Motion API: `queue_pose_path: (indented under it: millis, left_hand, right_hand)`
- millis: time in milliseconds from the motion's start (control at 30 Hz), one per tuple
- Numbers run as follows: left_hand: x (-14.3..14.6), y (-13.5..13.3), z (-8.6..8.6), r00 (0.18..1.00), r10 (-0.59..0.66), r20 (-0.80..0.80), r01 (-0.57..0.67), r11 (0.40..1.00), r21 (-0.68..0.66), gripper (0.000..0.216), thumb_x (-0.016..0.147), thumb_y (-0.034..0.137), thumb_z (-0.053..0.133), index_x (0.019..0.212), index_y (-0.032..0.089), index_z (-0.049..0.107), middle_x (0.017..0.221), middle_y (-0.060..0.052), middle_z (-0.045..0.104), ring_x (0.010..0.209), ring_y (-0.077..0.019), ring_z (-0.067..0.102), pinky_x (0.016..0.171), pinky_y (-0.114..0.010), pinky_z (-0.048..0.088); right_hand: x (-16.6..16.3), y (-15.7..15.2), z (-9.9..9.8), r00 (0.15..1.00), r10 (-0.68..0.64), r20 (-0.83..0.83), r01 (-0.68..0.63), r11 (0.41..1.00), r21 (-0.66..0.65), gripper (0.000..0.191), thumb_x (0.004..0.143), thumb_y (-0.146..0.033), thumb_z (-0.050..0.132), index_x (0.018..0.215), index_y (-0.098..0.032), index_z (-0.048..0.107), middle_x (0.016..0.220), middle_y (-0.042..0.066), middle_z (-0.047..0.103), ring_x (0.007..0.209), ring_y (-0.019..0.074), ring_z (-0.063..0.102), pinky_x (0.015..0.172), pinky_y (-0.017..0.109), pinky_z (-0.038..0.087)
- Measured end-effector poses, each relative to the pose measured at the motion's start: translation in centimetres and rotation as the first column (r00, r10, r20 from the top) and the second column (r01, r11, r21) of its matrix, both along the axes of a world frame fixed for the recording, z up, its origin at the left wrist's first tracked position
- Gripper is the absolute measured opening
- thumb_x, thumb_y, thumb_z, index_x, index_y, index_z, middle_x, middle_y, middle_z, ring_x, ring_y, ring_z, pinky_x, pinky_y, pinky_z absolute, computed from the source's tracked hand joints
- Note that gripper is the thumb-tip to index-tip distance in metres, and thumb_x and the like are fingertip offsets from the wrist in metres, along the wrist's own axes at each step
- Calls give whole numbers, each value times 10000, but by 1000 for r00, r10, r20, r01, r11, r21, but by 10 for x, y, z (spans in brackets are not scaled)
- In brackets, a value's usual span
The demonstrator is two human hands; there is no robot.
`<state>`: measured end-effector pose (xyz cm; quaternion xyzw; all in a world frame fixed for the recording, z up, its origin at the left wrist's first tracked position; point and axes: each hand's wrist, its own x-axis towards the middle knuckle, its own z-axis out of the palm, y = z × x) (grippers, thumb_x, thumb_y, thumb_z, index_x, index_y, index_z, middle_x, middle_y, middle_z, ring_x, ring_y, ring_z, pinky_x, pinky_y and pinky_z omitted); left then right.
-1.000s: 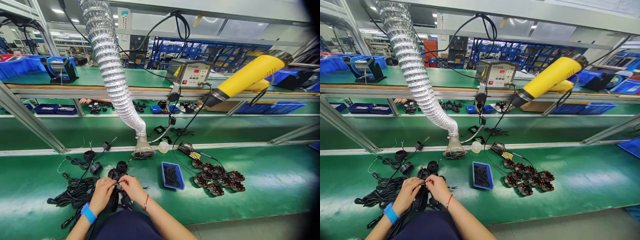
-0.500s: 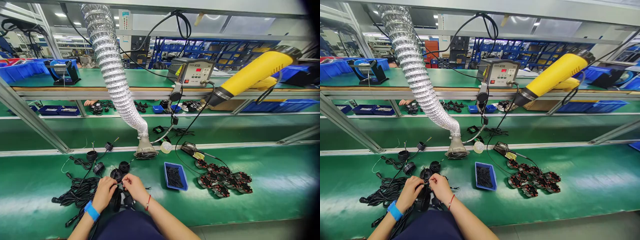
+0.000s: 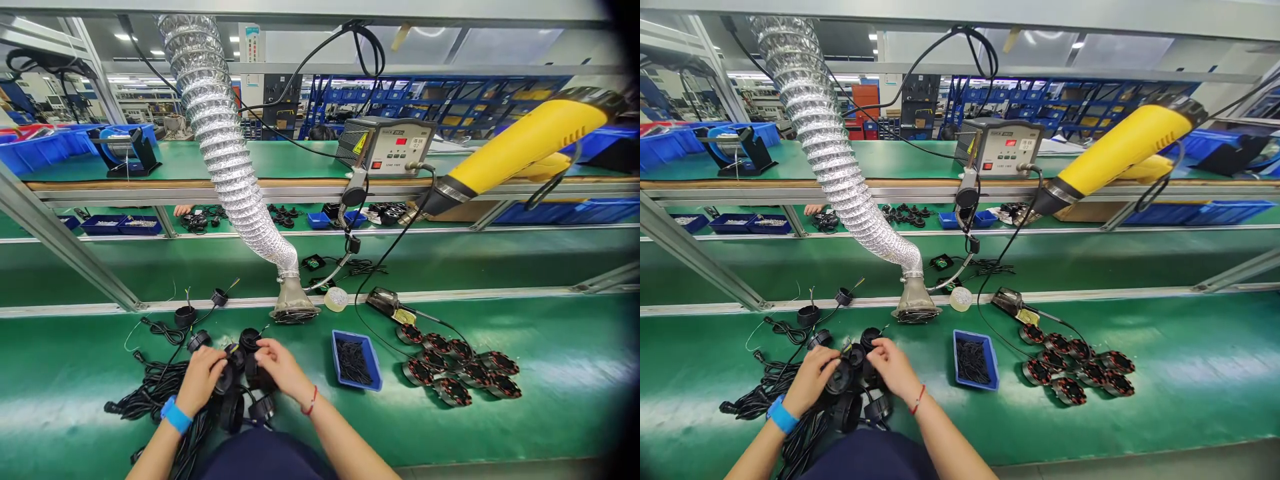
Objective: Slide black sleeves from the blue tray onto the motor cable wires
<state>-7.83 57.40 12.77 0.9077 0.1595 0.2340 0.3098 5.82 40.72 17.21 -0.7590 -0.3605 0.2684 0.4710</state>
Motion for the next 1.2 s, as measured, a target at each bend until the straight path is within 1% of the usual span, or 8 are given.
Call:
queue_pose_path:
  millis: [167,300,500,633,733,933,1067,1200]
  left_hand:
    - [10,50,25,961,186,207,-176,982,-63,390,781,481,372,933,174,559,963,6,516,934,-80,398,871,-227,318]
    - [49,67,40,972,177,153,-177,984,-14,372,784,450,376,947,177,569,978,25,526,934,-77,402,888,-220,308]
    - [111,44,29,966,-47,-255,79,990,115,274,786,322,365,925,209,572,923,32,545,906,-114,406,854,-268,283]
    - [124,42,18,925,-142,-353,168,985,44,244,729,304,424,908,234,574,900,22,543,910,-132,425,837,-285,290]
    - [126,60,17,950,-85,-301,85,996,-11,304,755,319,390,1007,227,533,939,4,513,861,-87,434,824,-242,313]
    - [150,108,29,974,197,-115,-199,980,-5,331,768,285,368,1048,182,513,1022,-8,468,948,-99,367,898,-229,280]
    - [180,118,32,962,235,-138,-237,971,4,456,766,291,371,1205,175,413,1168,-10,413,1060,-161,313,917,-300,241]
    - [194,109,27,963,191,-188,-195,981,0,353,797,330,318,1061,225,528,1031,9,512,991,-174,387,882,-358,215]
  right_hand:
    - [67,-61,16,915,-403,-21,403,915,11,488,670,-471,416,1030,-144,454,965,22,513,771,16,502,711,128,383]
    - [104,-106,6,838,-525,151,539,839,-79,453,678,-461,385,1015,-169,463,1016,-3,494,846,29,477,836,180,380]
    - [125,-127,-15,770,-437,465,590,764,-260,436,732,-439,288,1061,-204,452,1131,-30,413,1010,52,392,1003,220,287]
    - [139,-124,-17,766,-310,563,592,680,-433,450,765,-407,216,1119,-212,415,1178,-33,370,1049,74,365,1038,242,259]
    - [151,-123,-23,757,-226,613,603,603,-522,505,768,-383,189,1200,-183,356,1222,-3,312,1094,101,342,1073,246,230]
    - [164,-121,-34,824,-189,534,550,493,-674,532,770,-290,150,1263,-114,246,1230,62,262,1140,137,309,1089,261,218]
    - [165,-125,-37,825,-228,516,554,500,-665,508,779,-336,167,1240,-142,256,1240,29,267,1150,115,297,1108,240,192]
    - [164,-131,-44,787,-258,561,597,548,-586,469,783,-409,135,1114,-179,375,1155,17,361,1044,100,370,1033,263,271]
